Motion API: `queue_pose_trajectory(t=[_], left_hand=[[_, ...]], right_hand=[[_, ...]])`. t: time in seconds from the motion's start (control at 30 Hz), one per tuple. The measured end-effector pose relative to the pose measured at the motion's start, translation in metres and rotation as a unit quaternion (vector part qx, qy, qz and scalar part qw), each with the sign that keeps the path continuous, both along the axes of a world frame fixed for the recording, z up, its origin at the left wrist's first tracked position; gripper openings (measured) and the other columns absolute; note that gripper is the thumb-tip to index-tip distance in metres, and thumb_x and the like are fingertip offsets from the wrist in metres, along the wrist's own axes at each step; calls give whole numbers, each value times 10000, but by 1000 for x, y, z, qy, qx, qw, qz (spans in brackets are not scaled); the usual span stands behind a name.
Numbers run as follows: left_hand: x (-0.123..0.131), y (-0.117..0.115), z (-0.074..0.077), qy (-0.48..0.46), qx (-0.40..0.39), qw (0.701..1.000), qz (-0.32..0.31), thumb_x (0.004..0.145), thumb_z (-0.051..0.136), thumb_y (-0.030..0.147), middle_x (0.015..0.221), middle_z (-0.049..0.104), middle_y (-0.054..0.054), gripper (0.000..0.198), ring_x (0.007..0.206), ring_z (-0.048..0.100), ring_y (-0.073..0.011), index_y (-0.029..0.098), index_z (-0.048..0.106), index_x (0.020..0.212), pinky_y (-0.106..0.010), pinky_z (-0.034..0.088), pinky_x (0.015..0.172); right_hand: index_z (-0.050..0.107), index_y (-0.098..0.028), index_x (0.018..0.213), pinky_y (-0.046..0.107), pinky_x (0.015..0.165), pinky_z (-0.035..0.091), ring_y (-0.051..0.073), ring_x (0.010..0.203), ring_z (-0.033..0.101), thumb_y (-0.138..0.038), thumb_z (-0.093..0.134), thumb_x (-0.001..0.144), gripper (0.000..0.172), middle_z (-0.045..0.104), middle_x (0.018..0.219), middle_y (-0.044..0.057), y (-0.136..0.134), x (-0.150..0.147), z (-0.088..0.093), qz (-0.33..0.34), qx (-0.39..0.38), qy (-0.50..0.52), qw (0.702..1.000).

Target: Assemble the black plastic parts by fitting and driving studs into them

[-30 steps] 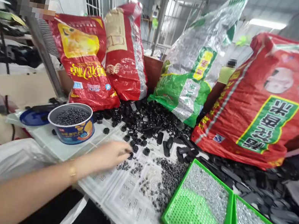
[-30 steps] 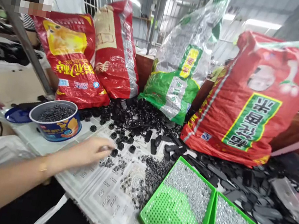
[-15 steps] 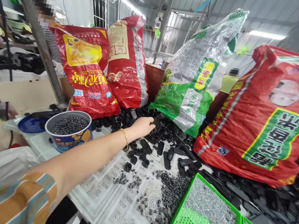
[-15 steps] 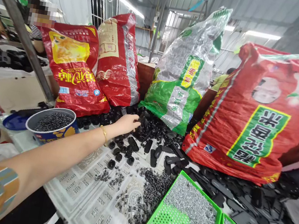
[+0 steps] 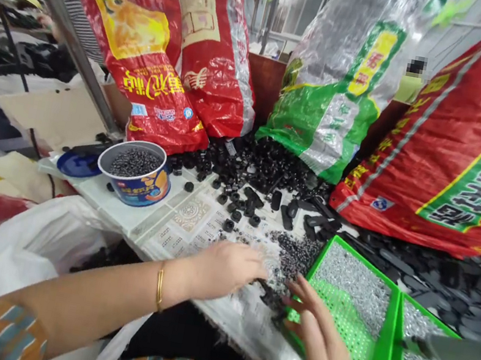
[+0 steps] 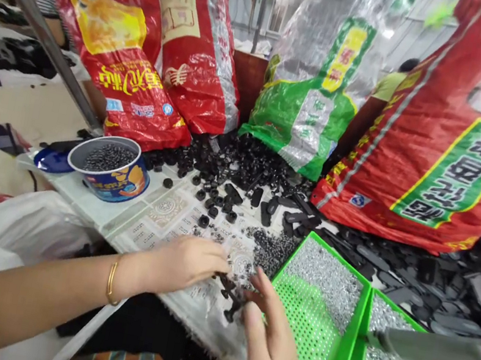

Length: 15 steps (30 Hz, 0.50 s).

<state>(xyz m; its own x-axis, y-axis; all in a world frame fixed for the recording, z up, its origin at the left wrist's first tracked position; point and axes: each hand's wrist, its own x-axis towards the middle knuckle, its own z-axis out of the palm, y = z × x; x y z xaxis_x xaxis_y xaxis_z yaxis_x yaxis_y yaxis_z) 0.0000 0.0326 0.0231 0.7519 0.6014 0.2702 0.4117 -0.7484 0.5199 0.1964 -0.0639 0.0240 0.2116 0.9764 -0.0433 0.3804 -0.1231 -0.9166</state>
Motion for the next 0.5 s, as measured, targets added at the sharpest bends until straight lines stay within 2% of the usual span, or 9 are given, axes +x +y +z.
queue_pose_trajectory(t=[0.1,0.17,0.2,0.23,0.27,0.33,0.37,0.43,0.5], left_hand=[[-11,-20,-7,-52,-4,998,28,859,400,160,936,636,-59,254,920,559,-160,193,625,974,-322,438,854],[-17,-30,-12,-147,-81,979,119,831,460,159,1062,603,-69,240,1044,513,-174,205,609,1013,-340,410,913],[-19,-34,-14,-212,-156,948,178,815,488,167,1143,567,-72,270,1106,481,-184,219,583,1062,-347,405,925],[-20,-39,-16,-279,-254,898,228,806,508,189,1205,530,-77,306,1141,461,-195,231,551,1106,-352,413,918],[-19,-43,-17,-337,-365,829,256,805,518,222,1230,512,-87,325,1141,469,-206,230,524,1129,-352,432,891],[-16,-49,-19,-422,-548,676,252,811,518,279,1151,560,-107,296,1029,552,-204,194,519,1094,-322,475,796],[-14,-50,-20,-451,-599,616,244,806,527,289,1076,594,-109,264,951,586,-193,169,534,1041,-299,483,747],[-14,-49,-22,-498,-624,545,258,778,566,269,936,631,-99,204,830,613,-169,133,553,930,-255,478,675],[-17,-44,-24,-519,-615,518,290,764,581,252,835,639,-76,165,752,619,-154,128,552,870,-240,470,633]], right_hand=[[610,-192,1109,287,643,516,175,699,630,-493,502,774,463,690,907,74,21,-30,-5,94,-97,8,991],[620,-165,1091,274,567,504,145,557,587,-481,491,786,458,682,727,52,26,-44,-11,90,-95,12,991],[613,-162,1101,271,547,499,140,533,574,-465,483,796,448,672,693,45,27,-50,-15,72,-74,6,995],[608,-165,1106,273,552,502,143,549,581,-441,485,803,428,673,711,49,26,-55,-19,56,-42,-11,998],[604,-169,1108,283,581,512,152,594,600,-409,493,806,402,679,765,62,25,-60,-22,47,0,-40,998],[599,-178,1110,313,683,525,179,749,633,-334,511,806,353,674,917,93,22,-69,-27,69,96,-117,986],[601,-185,1103,325,743,521,192,842,631,-302,519,803,332,660,993,102,21,-73,-28,101,140,-152,973],[628,-210,1048,325,814,506,194,950,613,-270,527,804,271,647,1053,91,25,-75,-27,183,192,-198,944],[663,-228,933,294,783,513,175,903,629,-272,507,822,197,674,976,62,38,-70,-24,221,195,-234,927]])
